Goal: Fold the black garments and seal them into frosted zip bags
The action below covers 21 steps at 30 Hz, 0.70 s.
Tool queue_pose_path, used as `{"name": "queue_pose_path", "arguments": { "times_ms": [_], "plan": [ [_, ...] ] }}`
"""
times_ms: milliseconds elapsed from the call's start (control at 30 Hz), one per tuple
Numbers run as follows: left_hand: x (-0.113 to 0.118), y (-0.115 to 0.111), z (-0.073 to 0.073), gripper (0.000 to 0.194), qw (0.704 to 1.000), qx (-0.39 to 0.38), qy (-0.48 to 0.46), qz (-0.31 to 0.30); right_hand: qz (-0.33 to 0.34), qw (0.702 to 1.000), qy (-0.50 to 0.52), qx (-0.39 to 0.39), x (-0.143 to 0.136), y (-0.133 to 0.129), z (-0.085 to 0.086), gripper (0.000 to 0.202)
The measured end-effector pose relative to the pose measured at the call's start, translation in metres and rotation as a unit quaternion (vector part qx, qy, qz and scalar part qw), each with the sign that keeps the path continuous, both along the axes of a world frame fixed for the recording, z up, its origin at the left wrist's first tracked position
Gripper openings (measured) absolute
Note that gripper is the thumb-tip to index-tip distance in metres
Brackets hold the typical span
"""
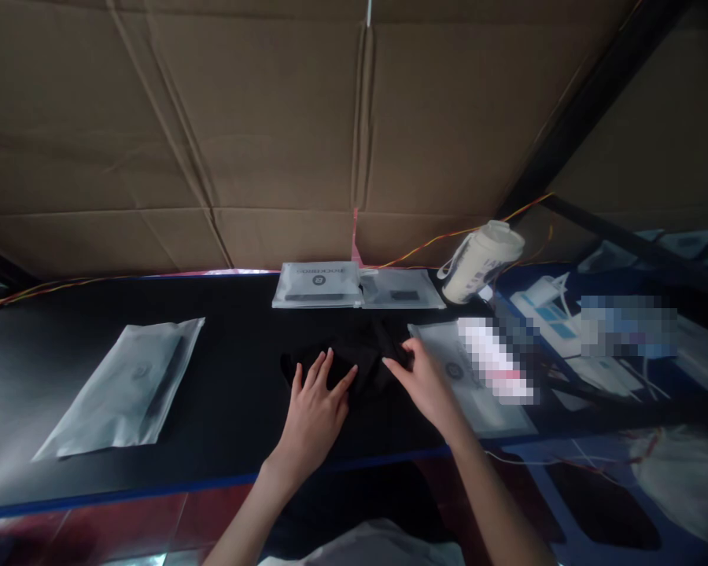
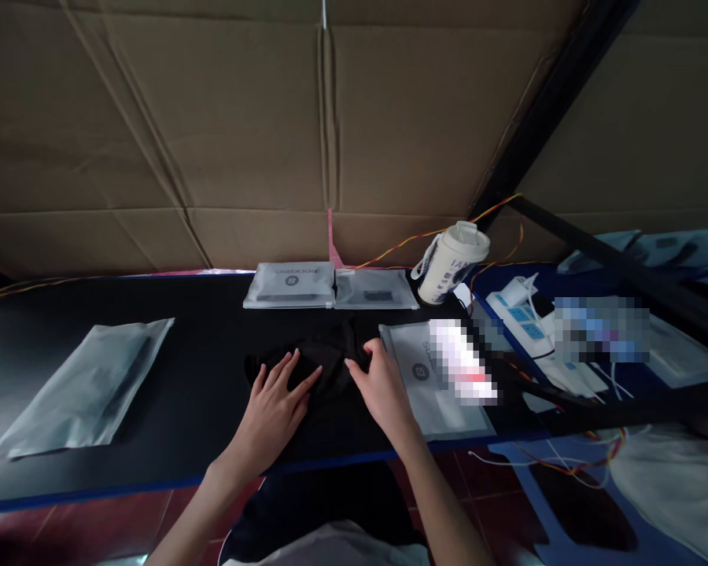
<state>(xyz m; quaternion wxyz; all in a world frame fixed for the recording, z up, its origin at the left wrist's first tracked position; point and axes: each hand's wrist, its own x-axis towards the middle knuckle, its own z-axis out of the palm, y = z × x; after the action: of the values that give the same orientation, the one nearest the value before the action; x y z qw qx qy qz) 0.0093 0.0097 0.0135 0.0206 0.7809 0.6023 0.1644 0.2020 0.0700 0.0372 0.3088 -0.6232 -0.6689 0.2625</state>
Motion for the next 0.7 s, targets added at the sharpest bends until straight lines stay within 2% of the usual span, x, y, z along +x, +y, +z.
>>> {"name": "queue_pose_path", "arguments": {
  "times_ms": [100,167,200,233,300,367,400,433,500,567,600,700],
  "plan": [
    [-0.006,0.001,0.000,0.042,0.990,-0.031,-0.139,-0.010,0.008,0.985,0.164,0.055,-0.014,-0.004,-0.001,0.014],
    [-0.011,0.003,0.002,0.037,0.952,-0.055,-0.302,0.015,0.014,0.971,0.210,0.116,-0.030,-0.013,0.003,0.016],
    [-0.014,0.004,0.003,0.036,0.916,-0.062,-0.395,0.042,0.025,0.967,0.208,0.144,-0.040,-0.020,0.005,0.021],
    [-0.017,0.005,0.004,0.037,0.868,-0.065,-0.487,0.075,0.046,0.965,0.196,0.165,-0.049,-0.027,0.007,0.027],
    [-0.022,0.009,0.006,0.045,0.748,-0.071,-0.645,0.141,0.124,0.962,0.176,0.169,-0.065,-0.041,0.005,0.043],
    [-0.026,0.012,0.007,0.053,0.637,-0.085,-0.744,0.181,0.203,0.957,0.155,0.139,-0.075,-0.054,-0.003,0.056],
    [-0.027,0.013,0.007,0.054,0.603,-0.092,-0.769,0.191,0.229,0.956,0.137,0.126,-0.078,-0.059,-0.009,0.058],
    [-0.028,0.014,0.006,0.052,0.589,-0.096,-0.778,0.197,0.244,0.956,0.115,0.120,-0.079,-0.063,-0.014,0.057],
    [-0.029,0.014,0.004,0.046,0.601,-0.098,-0.767,0.204,0.254,0.956,0.077,0.123,-0.077,-0.066,-0.023,0.051],
    [-0.030,0.014,0.001,0.049,0.638,-0.104,-0.734,0.209,0.263,0.954,0.069,0.126,-0.072,-0.065,-0.026,0.044],
    [-0.031,0.013,-0.001,0.051,0.662,-0.108,-0.712,0.210,0.270,0.952,0.075,0.124,-0.070,-0.064,-0.026,0.042],
    [-0.033,0.014,-0.006,0.049,0.762,-0.087,-0.609,0.204,0.293,0.944,0.095,0.115,-0.062,-0.061,-0.017,0.038]
  ]
}}
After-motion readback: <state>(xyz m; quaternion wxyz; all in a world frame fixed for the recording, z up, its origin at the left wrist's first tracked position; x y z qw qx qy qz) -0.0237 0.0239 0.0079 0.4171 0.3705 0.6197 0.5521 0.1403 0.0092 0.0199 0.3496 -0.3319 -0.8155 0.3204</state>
